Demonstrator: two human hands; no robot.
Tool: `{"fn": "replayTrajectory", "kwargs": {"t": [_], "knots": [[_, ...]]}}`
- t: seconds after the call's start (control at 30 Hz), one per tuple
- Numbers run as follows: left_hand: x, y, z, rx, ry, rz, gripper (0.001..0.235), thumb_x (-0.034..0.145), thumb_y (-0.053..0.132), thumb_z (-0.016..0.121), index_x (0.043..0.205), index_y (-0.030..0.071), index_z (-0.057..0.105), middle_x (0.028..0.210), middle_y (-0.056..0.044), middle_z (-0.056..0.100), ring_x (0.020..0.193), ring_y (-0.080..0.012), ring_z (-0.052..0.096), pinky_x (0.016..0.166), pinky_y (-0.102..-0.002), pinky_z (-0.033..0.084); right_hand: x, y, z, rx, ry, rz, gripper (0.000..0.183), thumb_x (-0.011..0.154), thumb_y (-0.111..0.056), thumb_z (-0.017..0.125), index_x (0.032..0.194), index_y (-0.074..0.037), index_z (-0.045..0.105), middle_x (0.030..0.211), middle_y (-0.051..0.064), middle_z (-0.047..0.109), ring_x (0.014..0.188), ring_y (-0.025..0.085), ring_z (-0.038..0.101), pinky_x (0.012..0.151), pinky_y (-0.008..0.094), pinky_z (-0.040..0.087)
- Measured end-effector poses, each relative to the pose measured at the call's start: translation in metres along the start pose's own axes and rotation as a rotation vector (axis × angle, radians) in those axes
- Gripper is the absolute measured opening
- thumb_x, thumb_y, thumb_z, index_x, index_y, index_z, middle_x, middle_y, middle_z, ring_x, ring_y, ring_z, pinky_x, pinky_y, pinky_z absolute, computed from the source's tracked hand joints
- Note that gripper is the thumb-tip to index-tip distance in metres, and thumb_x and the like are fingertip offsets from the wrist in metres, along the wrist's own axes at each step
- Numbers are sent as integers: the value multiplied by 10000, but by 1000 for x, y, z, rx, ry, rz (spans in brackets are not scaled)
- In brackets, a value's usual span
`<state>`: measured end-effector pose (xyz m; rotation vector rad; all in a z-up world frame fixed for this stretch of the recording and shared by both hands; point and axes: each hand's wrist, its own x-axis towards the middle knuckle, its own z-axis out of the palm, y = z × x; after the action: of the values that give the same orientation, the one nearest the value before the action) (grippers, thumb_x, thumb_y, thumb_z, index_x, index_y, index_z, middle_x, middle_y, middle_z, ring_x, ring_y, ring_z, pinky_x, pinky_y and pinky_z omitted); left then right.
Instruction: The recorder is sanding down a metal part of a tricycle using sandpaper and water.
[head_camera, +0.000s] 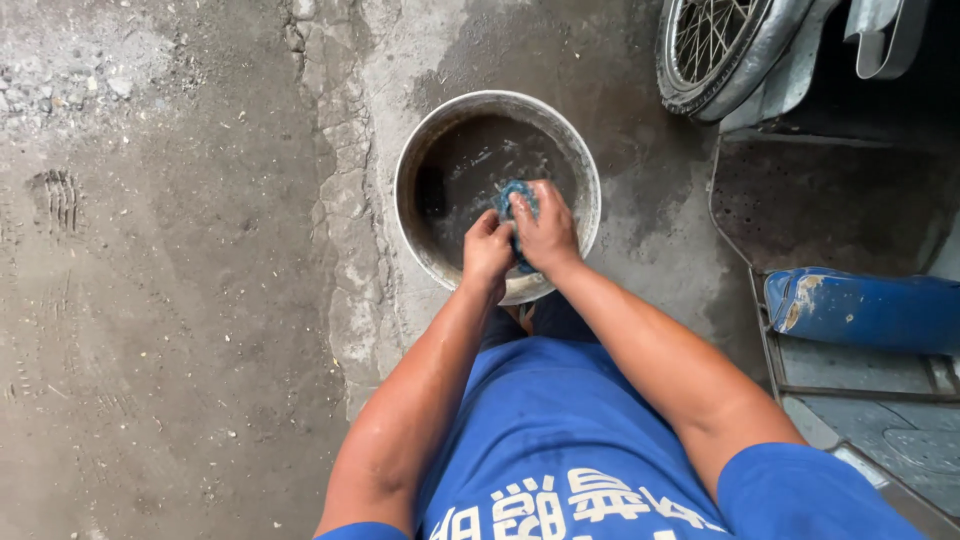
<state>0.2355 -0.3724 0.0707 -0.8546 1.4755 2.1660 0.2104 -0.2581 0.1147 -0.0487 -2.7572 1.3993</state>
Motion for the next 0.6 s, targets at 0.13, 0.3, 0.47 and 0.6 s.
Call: {"fn": "replayTrajectory", "kwargs": {"t": [0.13, 0.3, 0.47, 0.6], "knots": [[18, -20, -17, 145, 61, 81, 203, 961, 69, 616, 1124, -23, 696, 888, -63, 674, 717, -125, 574, 605, -278, 461, 14, 11, 4, -28, -94, 198, 310, 1012, -294, 670, 1217, -65, 629, 1227, 170, 670, 1166, 378, 630, 988, 441, 499], [21, 5, -33, 461, 403, 138, 281, 926, 91, 632, 1185, -19, 638, 955, -47, 717, 814, -117, 668, 721, -266, 525, 8, 94, 43, -290, 5, 89, 509, 870, -224, 710, 1328, -29, 603, 1313, 207, 622, 1142, 428, 578, 947, 485, 457], [22, 9, -38, 99, 64, 44, 305, 966, 72, 609, 1230, -68, 671, 1024, -99, 724, 874, -144, 641, 791, -293, 516, 17, 87, 34, 39, -472, 597, 475, 883, -159, 680, 1354, -100, 658, 1285, 134, 686, 1172, 263, 662, 1005, 342, 491], [23, 18, -28, 87, 141, -3, 330, 942, 72, 602, 1253, -25, 656, 1056, -72, 723, 896, -132, 665, 808, -273, 538, 1, 22, -13, 543, -427, 674, 332, 914, -141, 635, 1228, -59, 704, 1144, 55, 753, 1048, 153, 682, 950, 302, 512]]}}
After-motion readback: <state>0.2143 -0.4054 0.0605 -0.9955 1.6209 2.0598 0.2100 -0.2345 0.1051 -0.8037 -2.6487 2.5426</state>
